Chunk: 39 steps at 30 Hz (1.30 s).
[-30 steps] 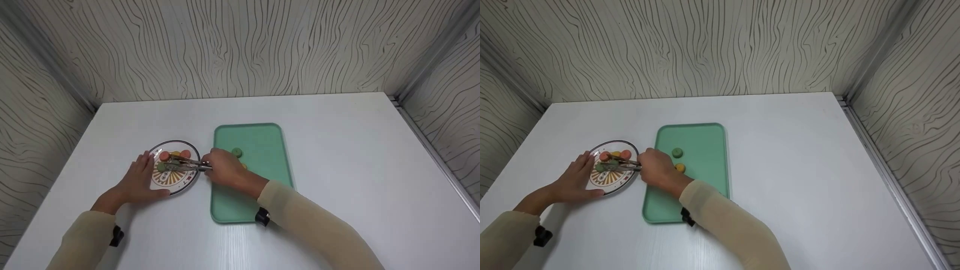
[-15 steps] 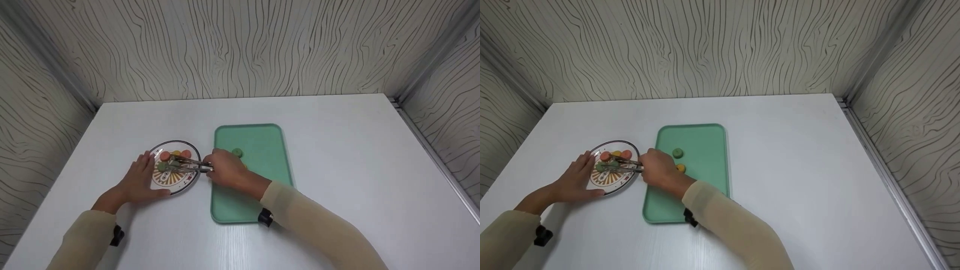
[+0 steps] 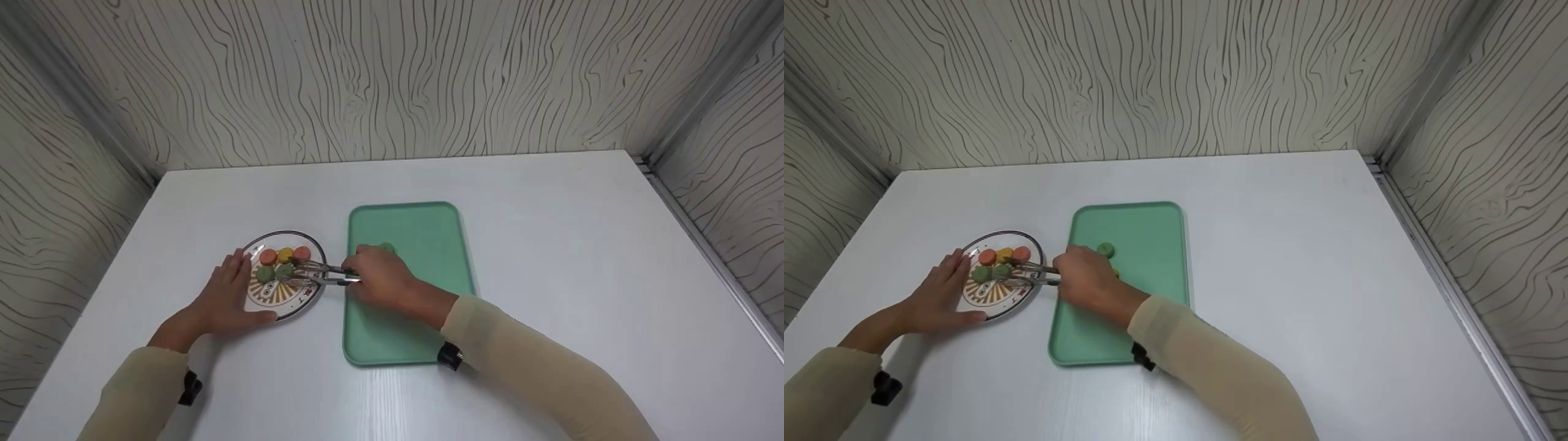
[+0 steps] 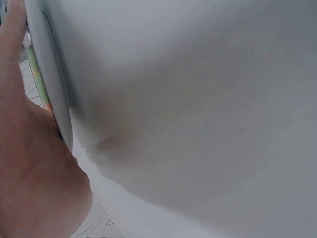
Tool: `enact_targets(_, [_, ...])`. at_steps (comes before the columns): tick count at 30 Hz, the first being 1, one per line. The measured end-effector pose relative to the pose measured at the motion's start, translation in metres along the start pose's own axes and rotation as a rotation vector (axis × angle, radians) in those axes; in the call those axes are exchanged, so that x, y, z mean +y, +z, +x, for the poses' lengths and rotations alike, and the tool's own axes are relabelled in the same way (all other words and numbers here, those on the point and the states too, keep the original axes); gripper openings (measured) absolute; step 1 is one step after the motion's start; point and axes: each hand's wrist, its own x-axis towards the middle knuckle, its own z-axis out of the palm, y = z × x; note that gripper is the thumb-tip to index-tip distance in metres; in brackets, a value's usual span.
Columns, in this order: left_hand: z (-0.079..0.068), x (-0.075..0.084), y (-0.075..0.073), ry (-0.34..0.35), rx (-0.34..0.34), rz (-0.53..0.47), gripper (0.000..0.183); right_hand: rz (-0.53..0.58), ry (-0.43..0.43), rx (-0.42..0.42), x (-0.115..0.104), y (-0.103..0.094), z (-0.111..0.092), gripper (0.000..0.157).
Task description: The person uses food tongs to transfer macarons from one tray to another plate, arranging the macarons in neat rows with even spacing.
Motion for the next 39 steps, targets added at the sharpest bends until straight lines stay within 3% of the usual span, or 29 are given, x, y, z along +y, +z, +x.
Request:
enact_targets(11, [-0.003,-0.001,0.003,-0.010,0.000,0.005,0.128,-0.011,0.021,-0.033,-0.002,-0.010,-0.014,0.018])
enact_targets(17, [-0.003,-0.001,0.003,-0.004,0.004,0.006,0.128,0.023,0.021,-0.004,0.002,-0.015,-0.025,0.021])
enact_targets(27, [-0.005,-0.001,0.003,-0.010,0.001,-0.006,0.127,0.053,-0.043,0.106,0.024,-0.025,-0.051,0.024])
enact_targets(39, [0.000,0.002,0.000,-0.006,-0.015,-0.002,0.128,0.087,0.045,0.144,0.056,-0.045,-0.084,0.030])
